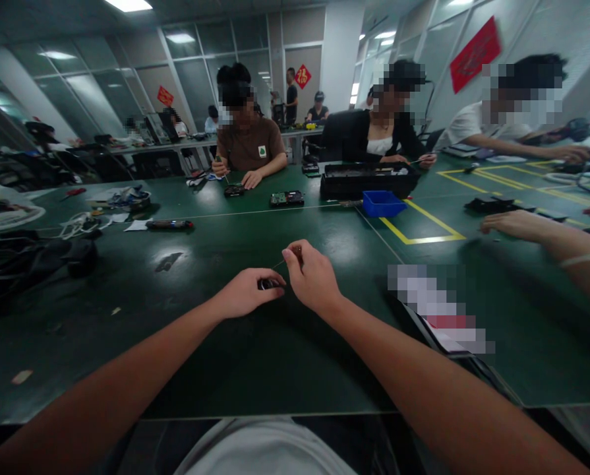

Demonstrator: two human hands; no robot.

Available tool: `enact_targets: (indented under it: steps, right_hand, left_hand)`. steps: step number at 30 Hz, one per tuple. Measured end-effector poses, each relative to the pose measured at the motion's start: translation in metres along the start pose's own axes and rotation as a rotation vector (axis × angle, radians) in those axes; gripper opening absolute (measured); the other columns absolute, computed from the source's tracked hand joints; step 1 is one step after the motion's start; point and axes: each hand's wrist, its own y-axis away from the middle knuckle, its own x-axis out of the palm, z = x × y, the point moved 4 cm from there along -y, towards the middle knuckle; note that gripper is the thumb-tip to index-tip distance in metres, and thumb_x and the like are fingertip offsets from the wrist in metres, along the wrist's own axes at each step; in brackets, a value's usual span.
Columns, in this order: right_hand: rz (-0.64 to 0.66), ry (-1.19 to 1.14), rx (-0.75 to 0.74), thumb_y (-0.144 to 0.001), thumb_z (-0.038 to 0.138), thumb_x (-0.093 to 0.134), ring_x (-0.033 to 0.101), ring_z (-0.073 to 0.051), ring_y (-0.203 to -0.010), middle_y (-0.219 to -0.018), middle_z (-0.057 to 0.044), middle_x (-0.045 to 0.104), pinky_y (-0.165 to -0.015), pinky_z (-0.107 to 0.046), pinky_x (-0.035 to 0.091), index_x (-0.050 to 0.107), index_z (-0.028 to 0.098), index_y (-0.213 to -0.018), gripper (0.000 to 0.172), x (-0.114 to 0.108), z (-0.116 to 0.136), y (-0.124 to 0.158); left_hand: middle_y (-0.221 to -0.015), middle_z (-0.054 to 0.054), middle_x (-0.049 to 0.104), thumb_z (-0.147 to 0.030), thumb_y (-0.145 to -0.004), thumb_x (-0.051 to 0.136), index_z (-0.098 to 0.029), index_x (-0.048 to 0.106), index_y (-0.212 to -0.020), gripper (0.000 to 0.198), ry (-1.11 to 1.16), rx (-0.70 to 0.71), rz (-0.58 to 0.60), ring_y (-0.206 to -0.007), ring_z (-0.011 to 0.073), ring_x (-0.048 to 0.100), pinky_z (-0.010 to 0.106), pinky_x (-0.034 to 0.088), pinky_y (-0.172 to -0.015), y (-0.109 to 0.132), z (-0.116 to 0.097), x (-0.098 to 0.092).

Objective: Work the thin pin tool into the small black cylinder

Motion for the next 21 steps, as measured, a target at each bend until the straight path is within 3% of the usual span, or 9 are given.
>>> enact_targets:
  steps: [5,9,13,21]
  right_hand:
    - [0.014,0.004,0.014,-0.100,0.037,0.047,0.068,-0.021,-0.075,-0.080,-0.006,0.071,-0.067,-0.033,0.047,0.061,0.020,-0.097,0.023,0.000,-0.001,-0.001]
    - [0.025,0.004,0.024,-0.100,0.037,0.047,0.068,-0.021,-0.075,-0.080,-0.005,0.071,-0.067,-0.033,0.047,0.062,0.019,-0.098,0.024,0.001,-0.003,-0.001]
    - [0.040,0.000,0.022,-0.100,0.038,0.047,0.068,-0.021,-0.075,-0.081,-0.006,0.071,-0.066,-0.032,0.047,0.062,0.019,-0.099,0.024,0.003,-0.004,0.000]
    - [0.044,-0.004,0.039,-0.100,0.039,0.046,0.068,-0.021,-0.076,-0.080,-0.006,0.071,-0.066,-0.033,0.047,0.062,0.019,-0.099,0.026,0.003,-0.005,-0.001]
  left_hand:
    - [-0.093,0.006,0.068,-0.043,-0.087,0.065,-0.020,0.075,-0.107,0.032,0.305,-0.197,-0.172,-0.067,0.0114,0.055,0.024,0.041,-0.057,0.009,0.037,-0.048]
    - [-0.093,0.006,0.061,-0.037,-0.080,0.076,-0.018,0.072,-0.110,0.036,0.571,-0.309,-0.376,-0.067,0.0095,0.053,0.020,0.037,-0.052,0.029,0.075,-0.095]
    - [-0.079,0.002,0.055,-0.017,-0.077,0.074,-0.016,0.069,-0.113,0.036,0.659,-0.417,-0.589,-0.062,0.0095,0.050,0.019,0.037,-0.050,0.061,0.103,-0.143]
    - [-0.078,-0.003,0.054,-0.019,-0.095,0.054,-0.015,0.064,-0.103,0.013,0.674,-0.521,-1.023,-0.063,0.0077,0.049,0.022,0.037,-0.055,0.143,0.142,-0.226]
